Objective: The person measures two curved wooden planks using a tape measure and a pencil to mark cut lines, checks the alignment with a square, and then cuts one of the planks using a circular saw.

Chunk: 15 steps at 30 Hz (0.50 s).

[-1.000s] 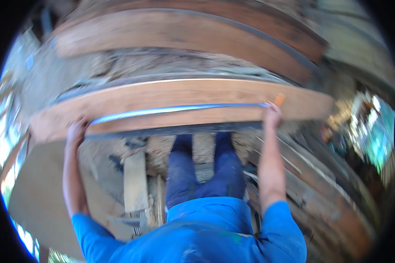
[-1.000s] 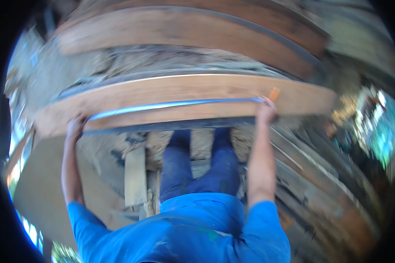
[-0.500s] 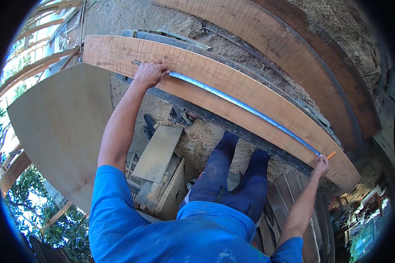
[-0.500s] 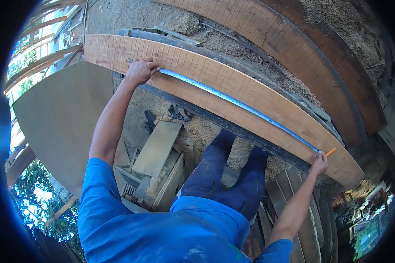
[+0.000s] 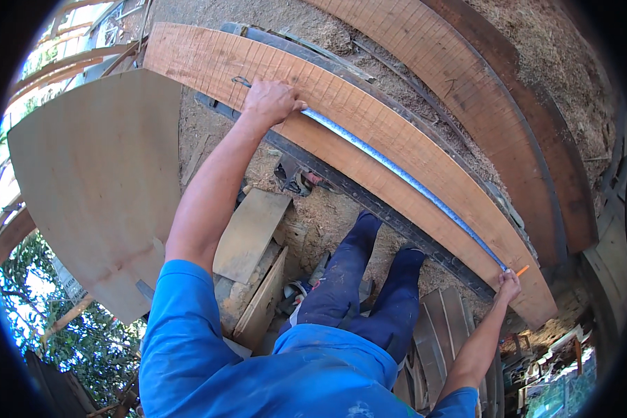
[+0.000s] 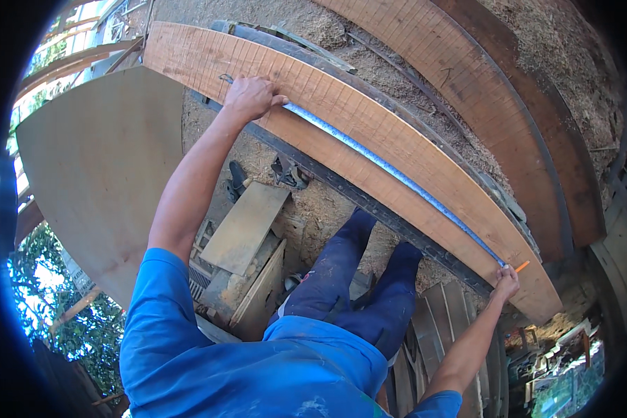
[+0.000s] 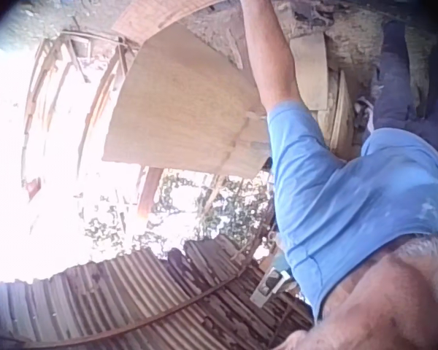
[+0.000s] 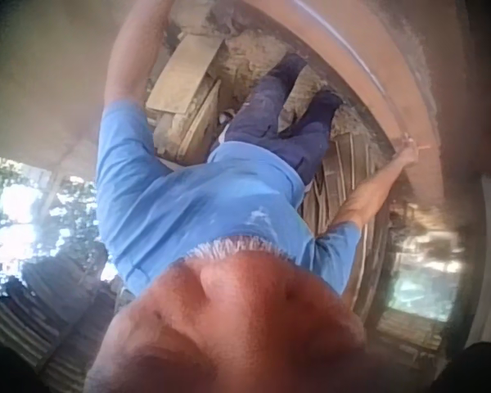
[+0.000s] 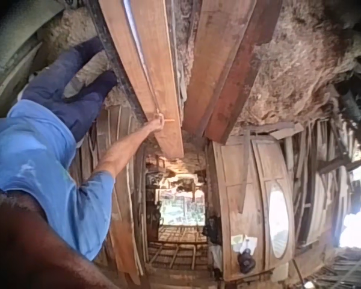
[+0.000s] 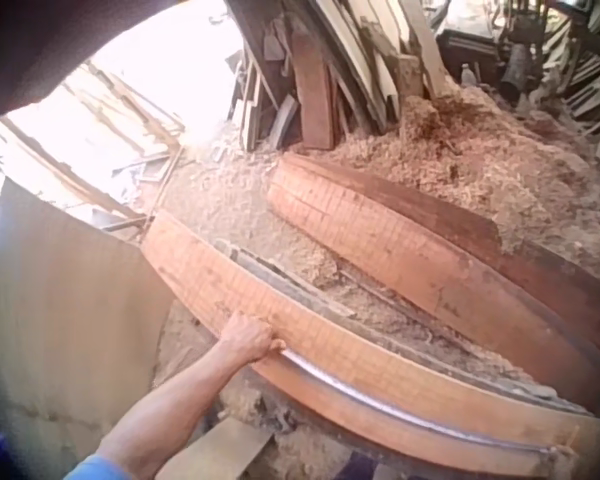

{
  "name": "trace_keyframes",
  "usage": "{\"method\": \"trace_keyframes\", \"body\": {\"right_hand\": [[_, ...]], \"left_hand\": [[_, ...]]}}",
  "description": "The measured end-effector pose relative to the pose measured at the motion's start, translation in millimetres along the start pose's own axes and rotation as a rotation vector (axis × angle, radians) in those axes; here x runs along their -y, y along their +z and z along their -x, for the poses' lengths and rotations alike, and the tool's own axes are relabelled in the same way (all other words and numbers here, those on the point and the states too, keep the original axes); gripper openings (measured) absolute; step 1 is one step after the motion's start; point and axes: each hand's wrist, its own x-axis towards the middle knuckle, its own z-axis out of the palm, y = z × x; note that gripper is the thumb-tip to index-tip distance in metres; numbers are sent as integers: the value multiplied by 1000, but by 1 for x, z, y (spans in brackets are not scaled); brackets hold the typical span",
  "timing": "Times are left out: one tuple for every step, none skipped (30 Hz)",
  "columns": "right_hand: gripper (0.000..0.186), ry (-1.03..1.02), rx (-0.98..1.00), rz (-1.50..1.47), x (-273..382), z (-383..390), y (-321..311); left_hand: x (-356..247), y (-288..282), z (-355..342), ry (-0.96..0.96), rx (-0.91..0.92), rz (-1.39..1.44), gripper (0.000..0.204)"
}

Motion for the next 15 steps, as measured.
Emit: {"method": "trace_keyframes", "body": {"right_hand": [[16, -10, 5, 9, 4, -2, -2], [20, -23, 18, 71, 5, -4, -5], [24, -34, 37, 133, 3, -1, -12], [25, -209, 36, 427, 4, 5, -17], [27, -396, 24, 702, 8, 11, -17], [30, -401, -125, 726, 7, 23, -8], [32, -400, -287, 749, 9, 38, 4], [35, -521, -239, 640, 17, 51, 15], [38, -635, -191, 528, 18, 68, 27], [39, -675, -101, 382, 33, 106, 63], [38, -734, 196, 220, 63, 151, 100], [35, -850, 345, 245, 92, 204, 139], [33, -886, 454, 292, 120, 247, 168], [35, -807, 668, 239, 153, 300, 194], [43, -1044, 752, 249, 151, 308, 219]], "left_hand": [[-4, 2, -1, -18, -3, 16, 45], [-7, 1, -4, -64, 31, 54, 45], [-7, 0, -6, -115, 68, 89, 45], [-10, 2, -7, -135, 72, 61, 45], [-13, 2, -10, -156, 67, 26, 45], [-12, 7, -12, -163, 42, 2, 45], [-10, 8, -12, -159, 15, -16, 45], [-10, 3, -11, -176, -1, -5, 45], [-9, -3, -12, -162, 21, 8, 44], [-12, -3, -10, -138, 54, 37, 43], [-12, 6, -6, -132, 58, 73, 43], [-4, 16, 2, -169, 31, 74, 42], [-4, 16, 2, -185, -22, 82, 41], [-2, 20, 4, -174, -24, 106, 41], [-6, 15, 1, -169, -34, 121, 41]]}}
